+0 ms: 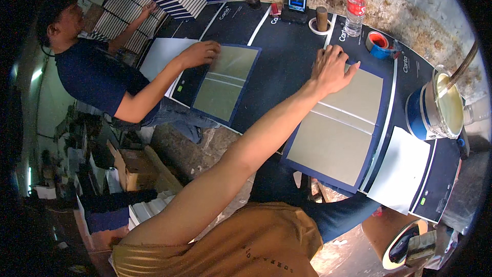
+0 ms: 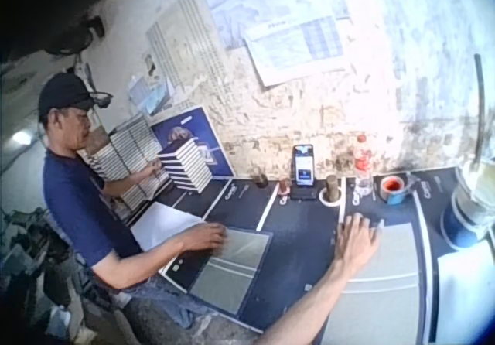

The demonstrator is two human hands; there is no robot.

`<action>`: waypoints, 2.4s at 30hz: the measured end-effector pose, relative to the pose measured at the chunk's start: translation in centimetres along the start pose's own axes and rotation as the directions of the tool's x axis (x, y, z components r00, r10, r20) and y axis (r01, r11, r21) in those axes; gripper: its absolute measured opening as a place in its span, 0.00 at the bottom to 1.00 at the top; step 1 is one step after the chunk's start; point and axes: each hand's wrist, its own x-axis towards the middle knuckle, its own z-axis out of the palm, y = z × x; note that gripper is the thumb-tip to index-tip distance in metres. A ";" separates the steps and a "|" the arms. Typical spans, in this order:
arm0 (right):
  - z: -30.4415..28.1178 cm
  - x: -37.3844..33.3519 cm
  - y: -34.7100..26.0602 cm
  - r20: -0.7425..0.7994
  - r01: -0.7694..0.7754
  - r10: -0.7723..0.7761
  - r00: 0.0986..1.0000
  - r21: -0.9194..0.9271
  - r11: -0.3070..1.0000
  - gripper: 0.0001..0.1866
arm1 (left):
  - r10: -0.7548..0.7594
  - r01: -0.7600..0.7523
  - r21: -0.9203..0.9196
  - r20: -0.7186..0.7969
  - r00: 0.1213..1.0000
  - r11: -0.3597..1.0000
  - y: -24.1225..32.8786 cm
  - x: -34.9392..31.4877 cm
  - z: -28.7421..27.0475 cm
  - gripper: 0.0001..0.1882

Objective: The person applies glue onto cardboard book covers using a paintbrush, spreading the adhesive across the surfaces and repositioning the covers on the table by hand.

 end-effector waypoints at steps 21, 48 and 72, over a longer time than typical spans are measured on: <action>-2.0 1.5 2.8 -0.144 0.034 -0.030 0.989 0.032 0.999 0.27 | -0.718 0.235 -0.970 0.207 0.665 -0.062 -6.8 -1.8 -4.9 0.42; 1.5 4.3 -4.2 -0.151 0.198 -0.182 0.972 0.097 0.975 0.15 | -0.025 0.182 -0.724 0.222 0.975 0.665 10.1 -16.9 -7.6 0.13; 32.4 17.0 -19.6 0.607 0.500 -0.520 0.602 0.222 0.837 0.24 | -0.016 0.194 -0.707 0.250 0.968 0.681 10.5 -16.3 -8.1 0.11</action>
